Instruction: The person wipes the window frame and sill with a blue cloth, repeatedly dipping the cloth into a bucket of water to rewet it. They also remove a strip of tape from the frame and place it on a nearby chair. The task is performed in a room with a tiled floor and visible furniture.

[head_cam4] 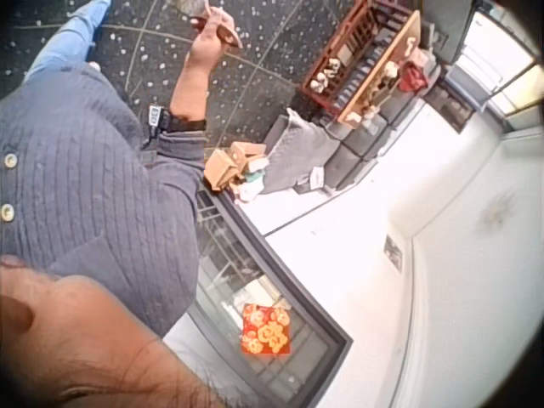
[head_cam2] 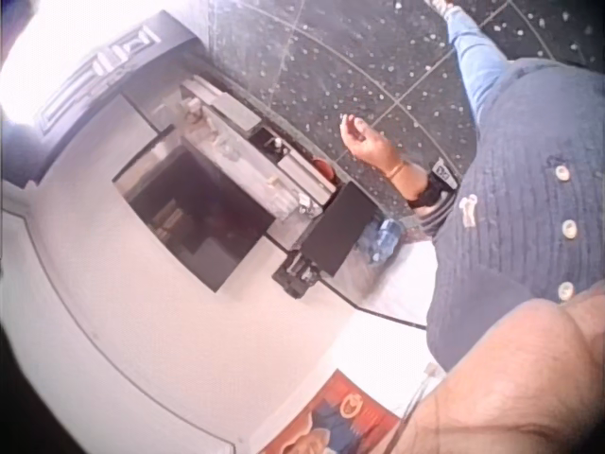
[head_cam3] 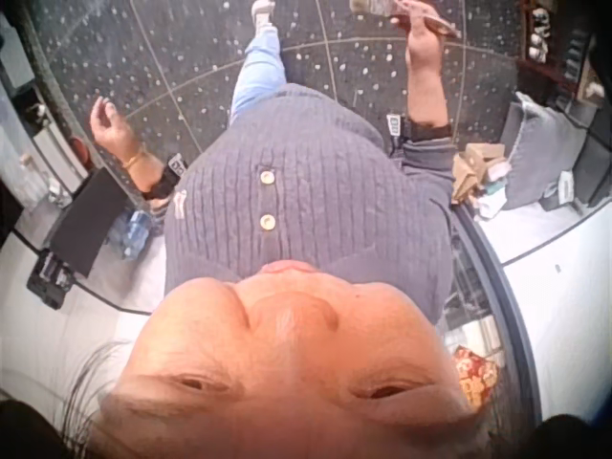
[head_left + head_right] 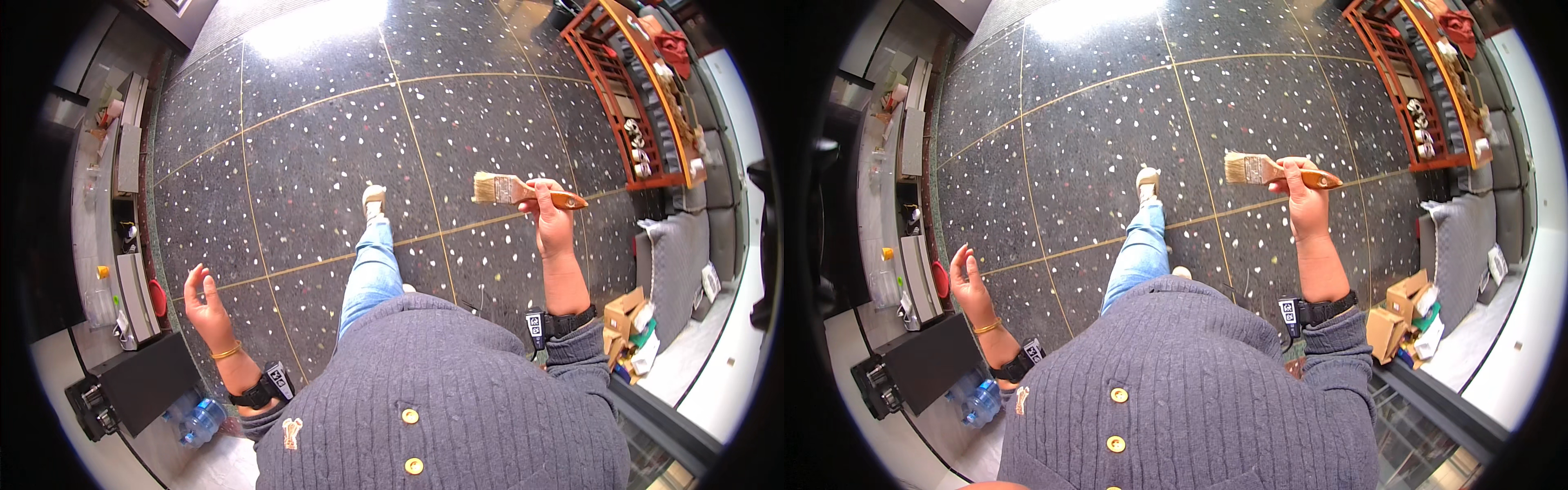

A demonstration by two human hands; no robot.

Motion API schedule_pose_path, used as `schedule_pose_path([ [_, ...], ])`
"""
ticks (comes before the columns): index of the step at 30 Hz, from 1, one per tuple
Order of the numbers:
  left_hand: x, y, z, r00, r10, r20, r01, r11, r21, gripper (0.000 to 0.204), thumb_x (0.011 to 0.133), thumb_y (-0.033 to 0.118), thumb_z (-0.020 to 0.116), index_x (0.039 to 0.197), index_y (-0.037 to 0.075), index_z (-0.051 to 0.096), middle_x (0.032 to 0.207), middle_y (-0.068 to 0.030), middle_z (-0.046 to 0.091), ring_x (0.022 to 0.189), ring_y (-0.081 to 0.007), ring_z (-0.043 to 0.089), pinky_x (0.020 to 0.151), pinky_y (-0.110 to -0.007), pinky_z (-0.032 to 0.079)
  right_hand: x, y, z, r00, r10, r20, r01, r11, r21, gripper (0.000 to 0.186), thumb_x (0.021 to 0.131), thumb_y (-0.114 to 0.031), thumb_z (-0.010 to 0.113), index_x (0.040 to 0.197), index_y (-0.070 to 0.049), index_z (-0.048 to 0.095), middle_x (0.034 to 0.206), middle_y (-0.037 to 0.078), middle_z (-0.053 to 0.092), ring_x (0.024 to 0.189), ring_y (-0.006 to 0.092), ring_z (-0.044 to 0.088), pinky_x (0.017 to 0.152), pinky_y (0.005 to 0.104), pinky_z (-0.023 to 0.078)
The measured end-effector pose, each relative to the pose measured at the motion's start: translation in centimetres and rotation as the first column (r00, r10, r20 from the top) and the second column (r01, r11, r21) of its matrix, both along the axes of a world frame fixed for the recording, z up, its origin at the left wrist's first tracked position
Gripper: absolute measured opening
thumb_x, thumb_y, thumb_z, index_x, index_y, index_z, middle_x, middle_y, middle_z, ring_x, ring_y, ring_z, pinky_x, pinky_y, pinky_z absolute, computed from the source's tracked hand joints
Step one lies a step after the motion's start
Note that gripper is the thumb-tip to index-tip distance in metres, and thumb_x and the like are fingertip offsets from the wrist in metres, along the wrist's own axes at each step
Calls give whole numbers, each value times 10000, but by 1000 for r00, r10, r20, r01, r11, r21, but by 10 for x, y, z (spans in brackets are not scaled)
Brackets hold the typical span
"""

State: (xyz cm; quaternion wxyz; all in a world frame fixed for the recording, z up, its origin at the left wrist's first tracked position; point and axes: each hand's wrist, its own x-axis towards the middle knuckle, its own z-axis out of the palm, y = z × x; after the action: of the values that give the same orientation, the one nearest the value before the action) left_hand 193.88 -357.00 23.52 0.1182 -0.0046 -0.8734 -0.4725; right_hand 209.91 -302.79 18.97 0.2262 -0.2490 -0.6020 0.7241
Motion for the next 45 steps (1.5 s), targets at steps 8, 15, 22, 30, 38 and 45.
schedule_pose_path([
  [8,-280,125,-16,993,-24,-116,11,994,-111,107,926,109,657,964,9,649,998,-63,649,1067,-226,594,982,-375,426,-159,113,-26,919,-283,275,363,880,-307,105,978,-145,597,1001,-53,640,900,55,672,719,109,635,586,216,524],
  [15,-526,374,5,865,-443,-235,402,893,-201,211,894,127,711,766,23,578,822,-52,543,1045,-256,603,892,-356,436,-223,196,-42,812,-505,293,577,771,-269,58,936,-97,643,954,-54,608,786,47,654,600,104,593,555,226,476],
  [22,-679,585,-29,687,-726,-2,725,686,-63,350,711,-119,413,931,11,653,1048,-113,656,1130,-268,595,1051,-376,396,-372,340,-89,727,-526,442,656,722,-220,90,888,-67,667,964,-18,666,705,31,655,517,57,524,459,187,367],
  [30,-839,680,-26,775,-628,73,618,729,-294,156,933,65,617,1035,-50,646,971,-88,654,899,-167,590,842,-299,469,-657,555,-58,950,-233,209,249,967,-54,178,928,-152,676,781,-56,649,741,-19,619,683,89,588,636,262,483],
  [38,-1034,833,-98,857,-502,117,503,864,23,152,985,131,593,871,31,590,767,35,503,704,-56,442,641,-215,382,-853,729,-82,892,-187,411,132,978,160,318,930,-259,606,683,-63,560,581,11,558,537,159,574,557,347,449],
  [45,-1233,1144,-55,752,-634,181,659,718,-224,169,973,115,603,937,-49,621,873,-83,621,859,-174,576,784,-334,487,-879,865,-80,753,-387,532,402,911,94,201,908,-216,684,790,-56,655,710,16,647,649,118,596,615,290,473],
])
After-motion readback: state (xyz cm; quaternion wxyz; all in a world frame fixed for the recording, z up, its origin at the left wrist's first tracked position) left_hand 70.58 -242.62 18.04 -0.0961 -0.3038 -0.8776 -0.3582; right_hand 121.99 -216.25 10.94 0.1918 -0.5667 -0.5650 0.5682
